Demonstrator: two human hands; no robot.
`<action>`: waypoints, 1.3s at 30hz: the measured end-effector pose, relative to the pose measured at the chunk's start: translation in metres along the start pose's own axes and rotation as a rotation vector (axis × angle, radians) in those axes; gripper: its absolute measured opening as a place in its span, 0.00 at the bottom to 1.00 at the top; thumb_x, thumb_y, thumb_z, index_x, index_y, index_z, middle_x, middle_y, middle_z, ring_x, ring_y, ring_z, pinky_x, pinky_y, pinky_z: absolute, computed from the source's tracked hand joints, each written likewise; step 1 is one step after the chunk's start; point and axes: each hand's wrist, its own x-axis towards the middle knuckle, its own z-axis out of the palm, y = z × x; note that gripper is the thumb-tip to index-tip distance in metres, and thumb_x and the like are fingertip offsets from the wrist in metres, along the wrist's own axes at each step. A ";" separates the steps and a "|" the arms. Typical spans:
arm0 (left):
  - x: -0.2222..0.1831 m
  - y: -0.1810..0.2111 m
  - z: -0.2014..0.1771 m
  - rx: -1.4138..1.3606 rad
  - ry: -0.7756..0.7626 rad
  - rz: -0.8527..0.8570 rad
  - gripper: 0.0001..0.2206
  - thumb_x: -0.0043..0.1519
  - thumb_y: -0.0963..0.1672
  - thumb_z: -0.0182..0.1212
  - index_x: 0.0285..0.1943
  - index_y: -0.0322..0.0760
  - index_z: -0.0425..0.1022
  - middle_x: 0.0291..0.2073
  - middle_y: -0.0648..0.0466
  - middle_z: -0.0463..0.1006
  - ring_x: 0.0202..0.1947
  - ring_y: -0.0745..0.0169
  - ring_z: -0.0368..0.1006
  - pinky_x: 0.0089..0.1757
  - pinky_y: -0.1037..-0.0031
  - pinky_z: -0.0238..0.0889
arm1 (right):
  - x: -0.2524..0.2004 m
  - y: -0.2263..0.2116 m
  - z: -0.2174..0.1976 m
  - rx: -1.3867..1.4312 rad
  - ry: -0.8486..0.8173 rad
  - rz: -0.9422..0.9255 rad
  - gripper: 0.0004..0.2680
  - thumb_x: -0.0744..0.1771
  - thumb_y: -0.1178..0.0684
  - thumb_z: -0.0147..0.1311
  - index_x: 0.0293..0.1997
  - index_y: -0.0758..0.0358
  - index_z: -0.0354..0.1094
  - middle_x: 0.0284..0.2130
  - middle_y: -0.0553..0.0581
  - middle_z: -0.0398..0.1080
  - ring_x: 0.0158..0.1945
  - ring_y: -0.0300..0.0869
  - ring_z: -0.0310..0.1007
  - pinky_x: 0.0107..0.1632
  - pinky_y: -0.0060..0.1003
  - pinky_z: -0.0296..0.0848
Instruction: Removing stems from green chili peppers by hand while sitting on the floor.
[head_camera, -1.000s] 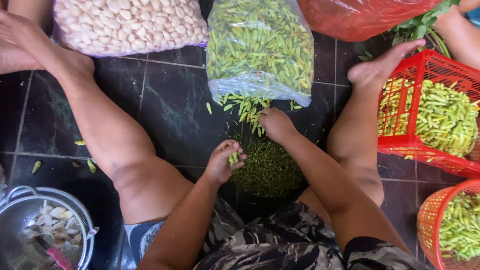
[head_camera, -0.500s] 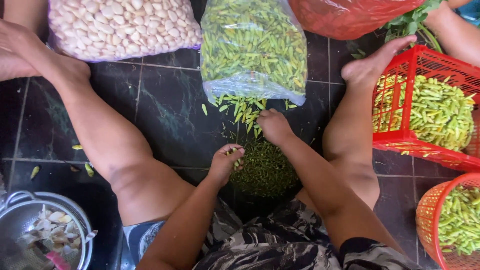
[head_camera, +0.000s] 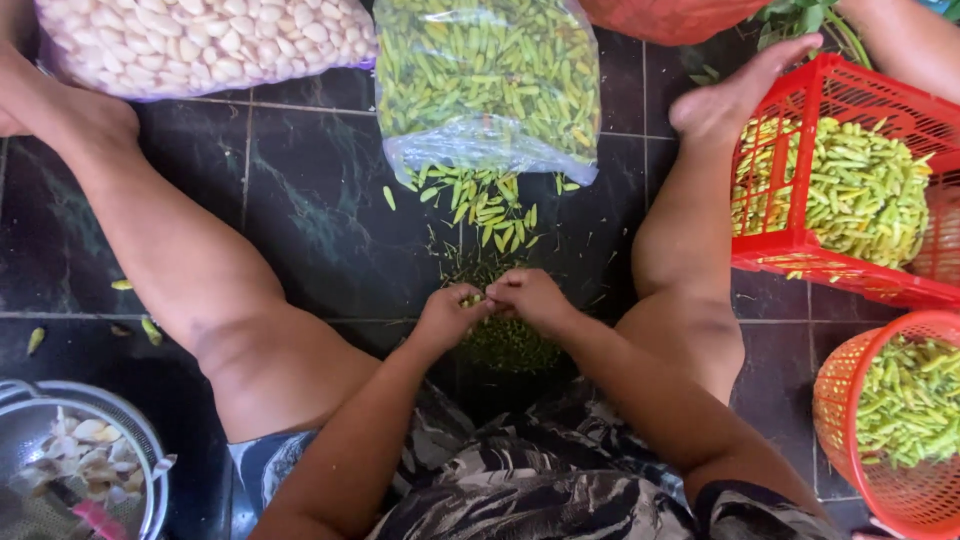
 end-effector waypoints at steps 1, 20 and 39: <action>-0.004 0.001 0.003 -0.028 -0.022 -0.083 0.11 0.64 0.46 0.69 0.43 0.30 0.80 0.25 0.44 0.80 0.24 0.57 0.77 0.28 0.67 0.75 | -0.013 -0.019 0.005 -0.467 0.019 -0.212 0.08 0.70 0.53 0.58 0.41 0.68 0.77 0.35 0.63 0.75 0.42 0.55 0.80 0.43 0.49 0.82; -0.001 0.005 -0.002 -0.449 -0.035 -0.181 0.19 0.65 0.45 0.68 0.61 0.30 0.75 0.42 0.47 0.80 0.34 0.61 0.78 0.35 0.72 0.80 | 0.077 -0.002 -0.069 -1.643 0.449 -0.975 0.06 0.66 0.47 0.63 0.37 0.51 0.70 0.40 0.48 0.62 0.42 0.44 0.62 0.36 0.39 0.67; -0.009 0.024 -0.012 -0.825 0.048 -0.164 0.09 0.64 0.47 0.65 0.46 0.39 0.75 0.36 0.50 0.80 0.35 0.59 0.78 0.33 0.76 0.72 | 0.047 -0.059 -0.035 -1.101 0.074 -0.623 0.05 0.70 0.50 0.57 0.41 0.56 0.76 0.35 0.52 0.72 0.39 0.47 0.73 0.43 0.45 0.71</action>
